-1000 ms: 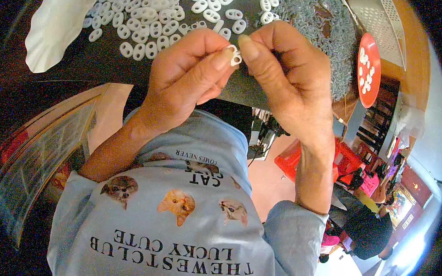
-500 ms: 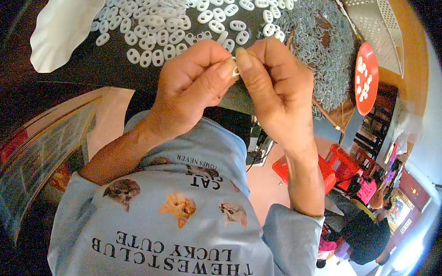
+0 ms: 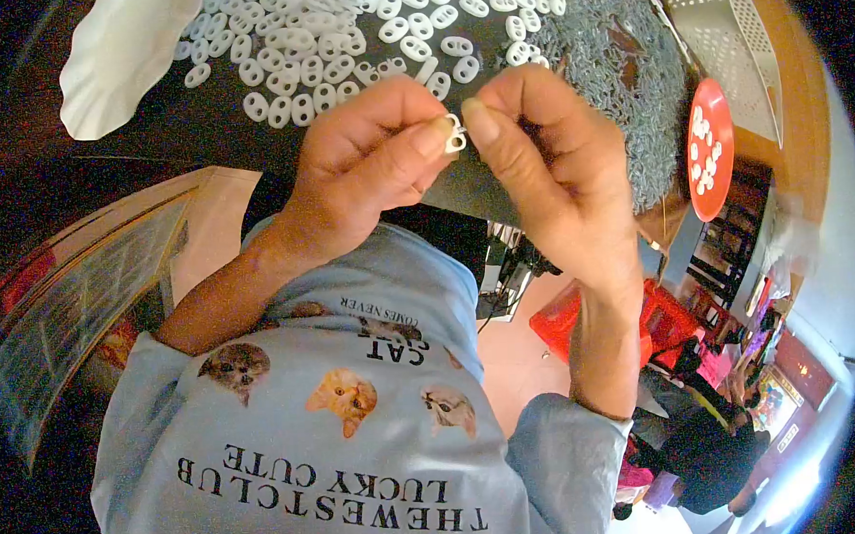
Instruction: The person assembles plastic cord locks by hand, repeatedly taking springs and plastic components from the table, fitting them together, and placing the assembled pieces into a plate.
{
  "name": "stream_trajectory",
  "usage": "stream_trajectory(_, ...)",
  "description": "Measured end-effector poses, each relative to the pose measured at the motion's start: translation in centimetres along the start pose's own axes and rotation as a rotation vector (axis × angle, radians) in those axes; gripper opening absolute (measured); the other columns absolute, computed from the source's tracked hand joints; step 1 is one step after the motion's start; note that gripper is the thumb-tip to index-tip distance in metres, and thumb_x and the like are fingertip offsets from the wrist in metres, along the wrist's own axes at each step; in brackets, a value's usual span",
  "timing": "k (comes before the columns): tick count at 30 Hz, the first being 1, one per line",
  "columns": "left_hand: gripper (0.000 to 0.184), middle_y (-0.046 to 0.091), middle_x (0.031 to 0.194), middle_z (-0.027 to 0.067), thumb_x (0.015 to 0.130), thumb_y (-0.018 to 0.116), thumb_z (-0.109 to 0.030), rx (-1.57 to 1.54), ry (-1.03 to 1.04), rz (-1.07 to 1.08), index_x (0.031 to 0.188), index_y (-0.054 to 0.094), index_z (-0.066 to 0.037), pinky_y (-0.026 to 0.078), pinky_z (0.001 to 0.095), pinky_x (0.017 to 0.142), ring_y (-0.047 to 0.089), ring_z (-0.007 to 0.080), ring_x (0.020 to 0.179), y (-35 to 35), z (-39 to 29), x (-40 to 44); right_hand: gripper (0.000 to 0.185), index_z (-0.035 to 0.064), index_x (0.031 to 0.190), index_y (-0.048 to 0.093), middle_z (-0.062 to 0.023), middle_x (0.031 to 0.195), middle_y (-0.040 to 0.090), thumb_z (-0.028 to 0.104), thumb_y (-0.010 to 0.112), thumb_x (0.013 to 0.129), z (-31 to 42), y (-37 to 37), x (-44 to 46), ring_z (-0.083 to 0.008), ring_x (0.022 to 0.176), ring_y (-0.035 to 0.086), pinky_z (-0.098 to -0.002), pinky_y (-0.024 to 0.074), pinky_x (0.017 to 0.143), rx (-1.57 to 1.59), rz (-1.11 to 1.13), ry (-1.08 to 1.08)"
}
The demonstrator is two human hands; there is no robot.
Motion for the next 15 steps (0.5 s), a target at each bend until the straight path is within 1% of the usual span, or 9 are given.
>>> stream_trajectory(3, 0.016, 0.045, 0.069, -0.004, 0.098, 0.051, -0.02, 0.016, 0.018, -0.021, 0.095, 0.055, -0.005, 0.027, 0.0171, 0.047, 0.034, 0.0014, 0.055, -0.1, 0.1, 0.0, 0.014, -0.0001, 0.086, 0.056, 0.0022, 0.072, 0.05, 0.011, 0.058, 0.095, 0.2, 0.4, -0.1, -0.006, 0.068, 0.042, -0.0218, 0.0368, 0.06, -0.073, -0.03, -0.013)
stream_trajectory(5, 0.016, 0.046, 0.07, -0.0042, 0.098, 0.051, -0.02, 0.015, 0.008, -0.02, 0.095, 0.055, -0.005, 0.027, 0.017, 0.047, 0.035, 0.0011, 0.057, -0.2, 0.1, -0.1, 0.014, -0.0002, 0.085, 0.055, 0.0017, 0.071, 0.049, 0.01, 0.057, 0.095, 0.6, 0.5, -0.2, -0.007, 0.067, 0.041, -0.0225, 0.0367, 0.059, -0.116, -0.074, -0.065)
stream_trajectory(7, 0.016, 0.046, 0.07, -0.0043, 0.098, 0.051, -0.02, 0.007, -0.018, -0.018, 0.094, 0.055, -0.005, 0.027, 0.0172, 0.047, 0.035, 0.0011, 0.057, -0.1, -0.2, -0.2, 0.013, -0.0003, 0.087, 0.056, 0.0007, 0.073, 0.05, 0.01, 0.056, 0.095, 0.5, 0.2, -0.2, -0.0071, 0.068, 0.042, -0.0219, 0.0371, 0.06, -0.139, -0.074, -0.068)
stream_trajectory(9, 0.016, 0.045, 0.07, -0.0043, 0.098, 0.051, -0.02, 0.004, -0.041, -0.018, 0.094, 0.055, -0.005, 0.027, 0.0173, 0.047, 0.035, 0.001, 0.058, -0.3, -0.2, -0.1, 0.013, -0.0003, 0.089, 0.057, -0.0013, 0.076, 0.051, 0.011, 0.056, 0.096, 0.2, 0.1, 0.2, -0.0072, 0.07, 0.045, -0.0216, 0.0386, 0.062, 0.021, 0.011, 0.004)
stream_trajectory(10, 0.016, 0.045, 0.069, -0.0045, 0.098, 0.051, -0.019, -0.02, -0.004, -0.022, 0.094, 0.055, -0.004, 0.027, 0.0175, 0.047, 0.035, 0.0011, 0.057, -0.2, -0.2, 0.0, 0.011, -0.0009, 0.093, 0.059, -0.0043, 0.08, 0.055, 0.01, 0.056, 0.095, 0.4, -0.5, 0.8, -0.0095, 0.073, 0.05, -0.0234, 0.0416, 0.066, -0.003, 0.035, -0.004)
stream_trajectory(11, 0.016, 0.045, 0.068, -0.0047, 0.098, 0.051, -0.019, -0.044, 0.034, -0.025, 0.093, 0.055, -0.004, 0.027, 0.0176, 0.047, 0.035, 0.0012, 0.057, -0.2, -0.3, 0.1, 0.011, -0.0009, 0.093, 0.059, -0.0043, 0.08, 0.055, 0.01, 0.056, 0.095, -0.1, -1.0, 1.8, -0.0095, 0.073, 0.05, -0.0234, 0.0416, 0.066, -0.005, 0.037, -0.007)
stream_trajectory(13, 0.016, 0.044, 0.068, -0.0049, 0.098, 0.051, -0.019, -0.046, 0.021, -0.022, 0.093, 0.055, -0.004, 0.027, 0.0177, 0.048, 0.034, 0.0013, 0.056, -0.2, -0.5, 0.2, 0.012, -0.0012, 0.097, 0.06, -0.0064, 0.083, 0.057, 0.01, 0.057, 0.093, 0.8, -1.9, 4.1, -0.0129, 0.073, 0.052, -0.0262, 0.0439, 0.067, -0.35, -0.038, -0.277)
stream_trajectory(14, 0.016, 0.044, 0.067, -0.005, 0.098, 0.051, -0.019, -0.046, 0.005, -0.02, 0.093, 0.055, -0.004, 0.027, 0.0179, 0.048, 0.034, 0.0013, 0.056, -0.2, -0.4, 0.2, 0.013, -0.0012, 0.099, 0.06, -0.0085, 0.084, 0.058, 0.009, 0.058, 0.092, 1.3, -1.6, 5.0, -0.0154, 0.073, 0.054, -0.0285, 0.0448, 0.068, -0.466, -0.007, -0.363)
stream_trajectory(15, 0.016, 0.044, 0.067, -0.005, 0.098, 0.051, -0.019, -0.046, 0.005, -0.021, 0.093, 0.055, -0.004, 0.027, 0.0179, 0.048, 0.034, 0.0013, 0.056, -0.2, -0.4, 0.2, 0.013, -0.0012, 0.099, 0.06, -0.0085, 0.084, 0.058, 0.009, 0.058, 0.092, 1.1, -1.7, 6.0, -0.0154, 0.073, 0.054, -0.0285, 0.0448, 0.068, -0.466, -0.006, -0.363)
Point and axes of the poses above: each hand's wrist, its own x-axis towards the middle knuckle, its own y-axis out of the palm, z = x × y, the point moved 8 cm from there along x, towards the middle knuckle
